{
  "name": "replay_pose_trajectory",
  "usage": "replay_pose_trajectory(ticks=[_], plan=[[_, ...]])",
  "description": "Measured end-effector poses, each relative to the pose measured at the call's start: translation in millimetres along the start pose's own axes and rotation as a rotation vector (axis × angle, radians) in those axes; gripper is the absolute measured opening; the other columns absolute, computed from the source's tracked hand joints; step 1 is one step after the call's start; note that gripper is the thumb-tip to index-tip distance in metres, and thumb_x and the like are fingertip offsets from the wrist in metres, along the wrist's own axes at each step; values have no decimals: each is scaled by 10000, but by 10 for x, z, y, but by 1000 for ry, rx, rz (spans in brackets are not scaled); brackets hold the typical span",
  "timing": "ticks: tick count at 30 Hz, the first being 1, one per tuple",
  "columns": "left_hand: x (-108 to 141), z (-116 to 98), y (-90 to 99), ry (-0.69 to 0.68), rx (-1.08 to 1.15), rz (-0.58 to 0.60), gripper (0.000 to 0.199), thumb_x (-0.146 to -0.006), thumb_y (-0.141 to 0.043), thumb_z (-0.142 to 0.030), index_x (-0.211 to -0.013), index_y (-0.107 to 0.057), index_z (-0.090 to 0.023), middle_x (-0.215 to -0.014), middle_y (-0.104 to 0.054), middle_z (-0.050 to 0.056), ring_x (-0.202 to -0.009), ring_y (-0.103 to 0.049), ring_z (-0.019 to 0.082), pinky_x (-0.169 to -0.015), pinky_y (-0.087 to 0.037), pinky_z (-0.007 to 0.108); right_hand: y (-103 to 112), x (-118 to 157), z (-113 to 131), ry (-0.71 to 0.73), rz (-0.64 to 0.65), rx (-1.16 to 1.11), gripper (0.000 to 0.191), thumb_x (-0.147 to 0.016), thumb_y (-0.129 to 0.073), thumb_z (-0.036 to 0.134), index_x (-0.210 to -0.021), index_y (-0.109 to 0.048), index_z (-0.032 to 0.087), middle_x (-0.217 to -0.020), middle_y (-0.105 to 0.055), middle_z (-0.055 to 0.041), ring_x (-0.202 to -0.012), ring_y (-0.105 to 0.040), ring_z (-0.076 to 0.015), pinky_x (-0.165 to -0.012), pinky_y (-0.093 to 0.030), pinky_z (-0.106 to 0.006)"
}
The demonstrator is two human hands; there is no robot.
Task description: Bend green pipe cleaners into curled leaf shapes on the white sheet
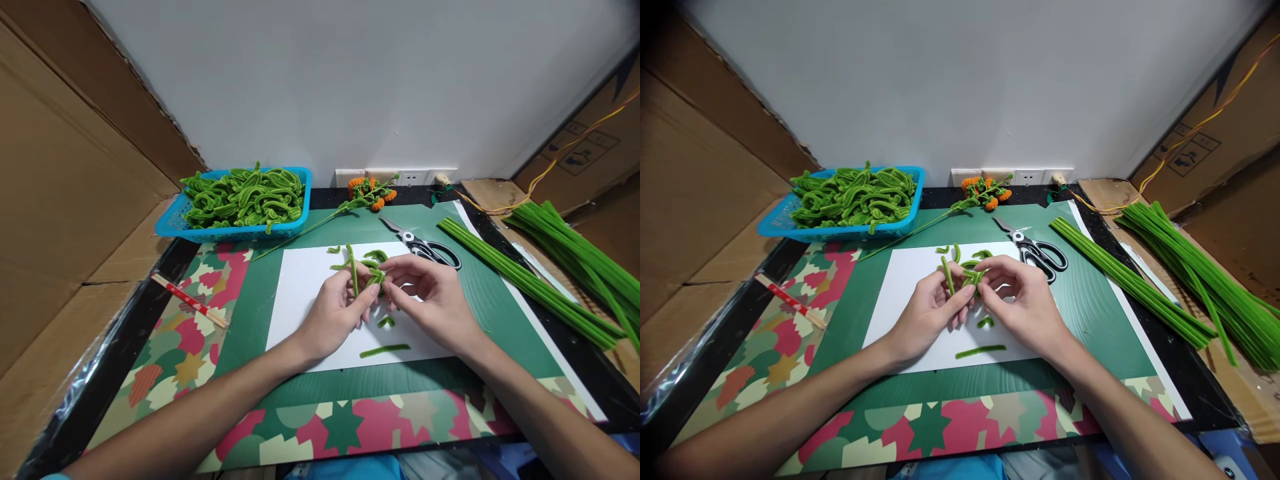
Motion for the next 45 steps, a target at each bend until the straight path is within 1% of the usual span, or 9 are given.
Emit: replay_pose_trajectory(ticks=[6,9,14,21,26,31,33,38,45], plan=[[2,14,-9,25,9,18,262,-1050,-676,-424,-1009,-564,-191,-757,-628,-33,-575,-575,86,-542,-459,215,-25,20,45,37,33,0,214,-944,-747,208,-1157,-770,200,-935,-803,-48,-735,-768,-161,-662,-648,-279],[4,12,-13,23,13,26,245,-1045,-684,-413,-1029,-576,-194,-780,-626,-33,-587,-574,84,-558,-465,219,-24,24,42,40,38,9,170,-955,-735,205,-1114,-794,207,-989,-818,-56,-758,-772,-161,-670,-649,-278],[4,16,-17,27,0,36,230,-1039,-693,-402,-1070,-598,-194,-769,-603,-40,-605,-568,89,-571,-461,222,-1,21,16,20,23,11,91,-943,-761,225,-1020,-800,197,-886,-807,-45,-746,-767,-174,-670,-646,-290],[7,24,-21,36,7,44,252,-1045,-678,-420,-1070,-583,-188,-745,-594,-39,-600,-539,95,-587,-441,231,-5,7,26,3,8,-19,111,-938,-791,274,-1016,-822,201,-886,-822,-43,-707,-772,-171,-660,-653,-288],[25,53,-42,57,-3,76,281,-1058,-649,-461,-1107,-569,-196,-811,-598,-31,-622,-537,98,-598,-444,238,8,5,18,-9,-1,-17,155,-940,-805,334,-969,-828,183,-858,-824,-58,-681,-775,-184,-636,-656,-301],[26,31,-50,36,-49,84,289,-1073,-621,-482,-1139,-570,-206,-816,-608,-31,-632,-530,103,-625,-433,245,5,13,28,-6,1,-22,134,-953,-792,314,-992,-835,192,-847,-814,-50,-656,-757,-174,-634,-653,-306],[20,16,-47,28,-58,81,280,-1078,-613,-475,-1121,-573,-202,-792,-603,-32,-626,-517,108,-631,-428,252,18,25,29,-4,-9,8,143,-977,-755,294,-1050,-834,199,-906,-818,-57,-673,-751,-170,-628,-645,-301],[10,-9,-44,17,-133,81,260,-1076,-616,-447,-1089,-613,-187,-813,-627,-7,-699,-552,141,-675,-439,267,77,75,191,178,-31,231,369,-1011,-633,160,-1336,-760,280,-1166,-767,-68,-894,-738,-181,-745,-640,-312],[6,-64,-76,-30,-232,116,258,-1078,-597,-381,-1183,-704,-170,-1084,-723,61,-948,-634,209,-828,-488,298,-7,99,342,410,72,397,480,-1000,-553,64,-1355,-738,328,-1266,-654,-88,-1162,-679,-247,-965,-602,-424]])
Point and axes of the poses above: each hand's wrist, its own x-axis away from the middle knuckle, its own y-axis out of the back of the hand, z = x × y, the point moved 8 cm from there along -x, towards the middle knuckle
